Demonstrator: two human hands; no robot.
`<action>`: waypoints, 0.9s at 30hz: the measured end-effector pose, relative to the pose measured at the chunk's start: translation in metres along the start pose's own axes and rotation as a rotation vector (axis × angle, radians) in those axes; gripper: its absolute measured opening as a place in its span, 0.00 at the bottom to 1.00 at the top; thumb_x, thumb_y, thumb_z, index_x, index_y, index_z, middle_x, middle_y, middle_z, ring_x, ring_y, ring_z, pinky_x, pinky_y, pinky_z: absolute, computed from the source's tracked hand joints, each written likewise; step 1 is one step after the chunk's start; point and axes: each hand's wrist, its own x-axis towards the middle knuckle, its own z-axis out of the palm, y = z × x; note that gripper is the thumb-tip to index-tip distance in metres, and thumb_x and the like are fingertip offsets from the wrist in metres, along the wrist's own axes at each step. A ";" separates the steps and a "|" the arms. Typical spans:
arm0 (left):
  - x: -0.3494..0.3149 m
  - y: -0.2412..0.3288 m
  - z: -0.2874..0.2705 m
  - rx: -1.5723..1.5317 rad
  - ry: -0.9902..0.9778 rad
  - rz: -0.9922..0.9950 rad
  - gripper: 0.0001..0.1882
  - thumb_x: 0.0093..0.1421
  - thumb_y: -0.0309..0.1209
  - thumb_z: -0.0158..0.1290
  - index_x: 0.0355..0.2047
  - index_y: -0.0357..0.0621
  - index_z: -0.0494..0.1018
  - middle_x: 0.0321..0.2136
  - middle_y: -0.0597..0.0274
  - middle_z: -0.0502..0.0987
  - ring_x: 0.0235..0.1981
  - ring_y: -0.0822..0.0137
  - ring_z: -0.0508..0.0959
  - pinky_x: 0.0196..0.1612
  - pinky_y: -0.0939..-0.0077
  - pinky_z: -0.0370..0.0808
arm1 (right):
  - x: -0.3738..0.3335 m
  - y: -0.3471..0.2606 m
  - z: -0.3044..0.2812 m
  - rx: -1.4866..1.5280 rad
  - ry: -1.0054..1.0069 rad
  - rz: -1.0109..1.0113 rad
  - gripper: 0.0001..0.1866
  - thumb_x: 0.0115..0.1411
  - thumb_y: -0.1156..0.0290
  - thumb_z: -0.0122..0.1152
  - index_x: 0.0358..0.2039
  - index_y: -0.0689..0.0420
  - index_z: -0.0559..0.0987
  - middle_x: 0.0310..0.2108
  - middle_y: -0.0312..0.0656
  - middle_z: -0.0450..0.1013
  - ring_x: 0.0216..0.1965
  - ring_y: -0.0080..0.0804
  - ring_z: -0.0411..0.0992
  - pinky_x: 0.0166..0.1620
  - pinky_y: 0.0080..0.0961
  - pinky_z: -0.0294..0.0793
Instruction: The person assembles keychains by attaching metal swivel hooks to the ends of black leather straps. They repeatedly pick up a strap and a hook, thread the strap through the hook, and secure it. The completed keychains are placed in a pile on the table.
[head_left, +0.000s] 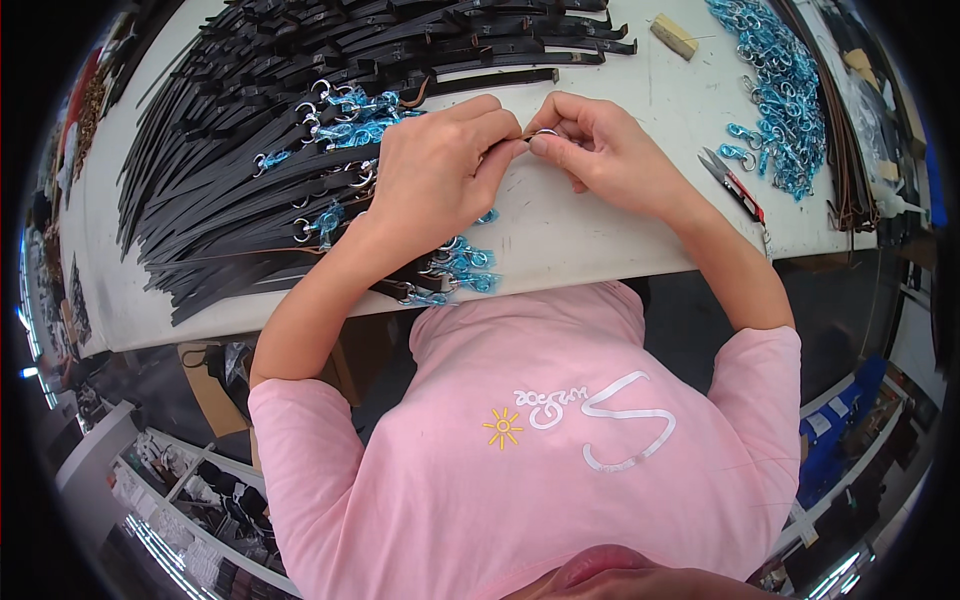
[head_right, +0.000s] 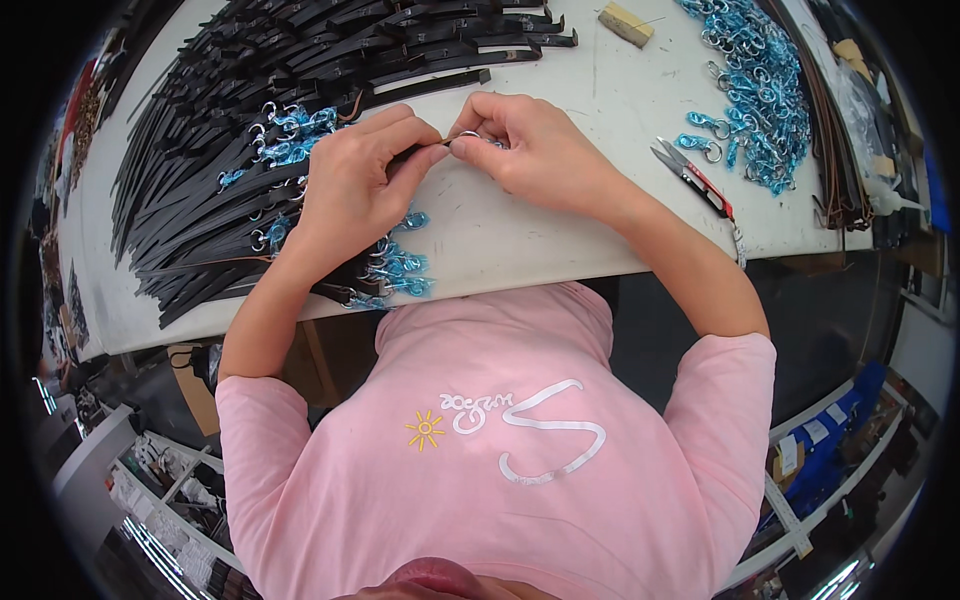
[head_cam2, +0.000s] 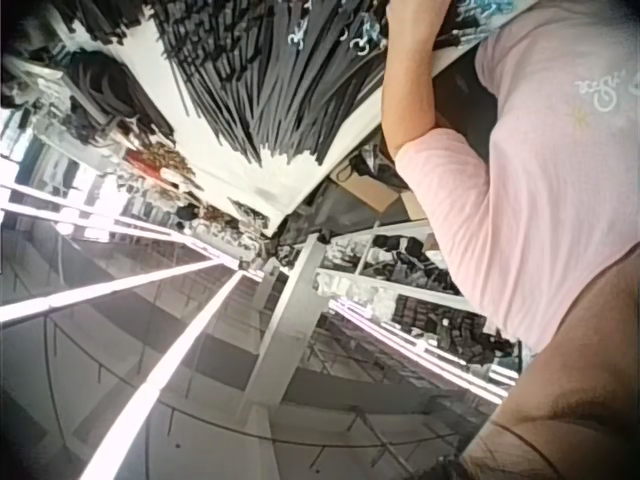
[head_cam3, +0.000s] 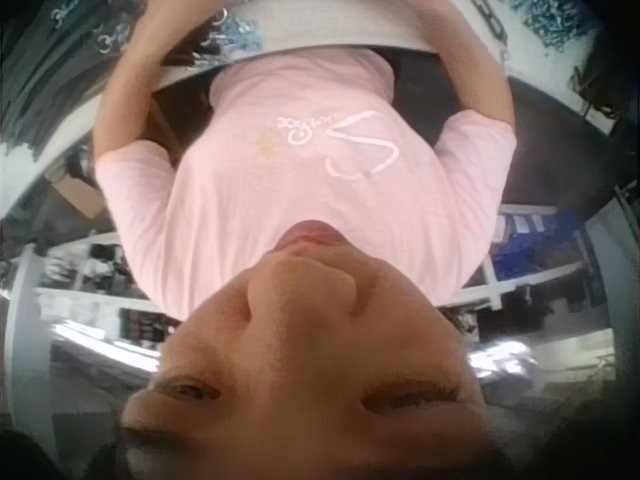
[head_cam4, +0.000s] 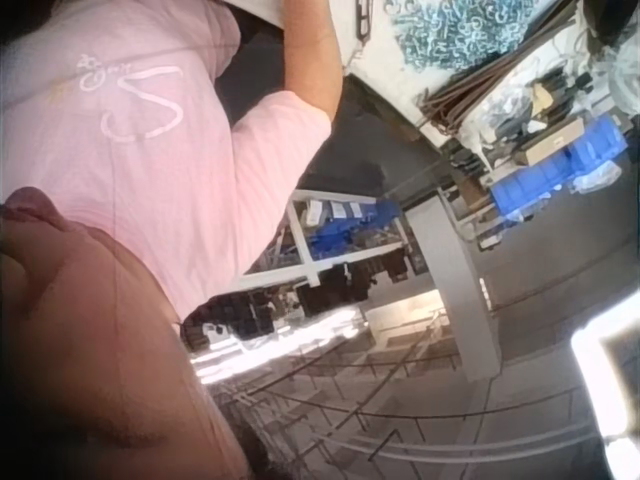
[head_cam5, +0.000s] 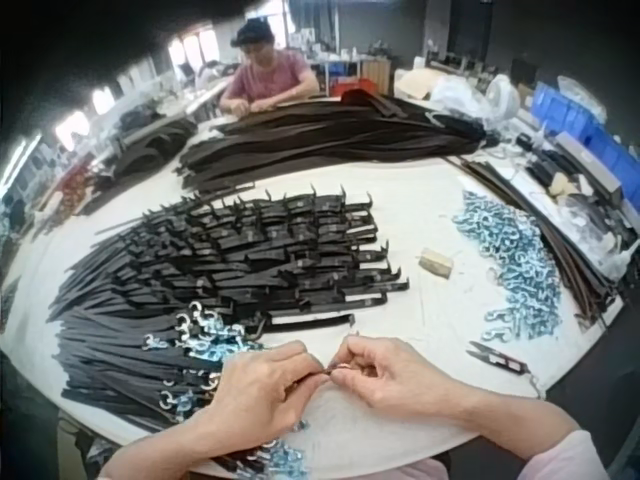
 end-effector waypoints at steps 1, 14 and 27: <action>0.002 -0.003 -0.002 -0.091 0.006 -0.014 0.07 0.57 0.32 0.59 0.29 0.41 0.79 0.25 0.61 0.77 0.21 0.60 0.76 0.25 0.69 0.71 | 0.001 -0.001 -0.003 0.064 -0.045 0.017 0.09 0.67 0.67 0.56 0.39 0.60 0.75 0.26 0.31 0.73 0.27 0.15 0.67 0.30 0.17 0.70; 0.024 -0.016 -0.034 -0.635 -0.439 -0.325 0.12 0.67 0.34 0.51 0.38 0.38 0.78 0.22 0.73 0.72 0.19 0.83 0.65 0.23 0.87 0.63 | 0.003 -0.011 -0.019 0.319 -0.093 -0.043 0.11 0.67 0.64 0.58 0.39 0.58 0.74 0.27 0.34 0.74 0.29 0.19 0.73 0.36 0.18 0.74; 0.020 -0.015 -0.020 -0.514 -0.353 -0.318 0.13 0.64 0.34 0.55 0.35 0.35 0.80 0.21 0.72 0.74 0.23 0.82 0.66 0.26 0.84 0.63 | 0.012 -0.008 -0.010 0.286 -0.115 0.017 0.13 0.66 0.59 0.59 0.30 0.53 0.72 0.23 0.28 0.67 0.28 0.14 0.68 0.36 0.13 0.66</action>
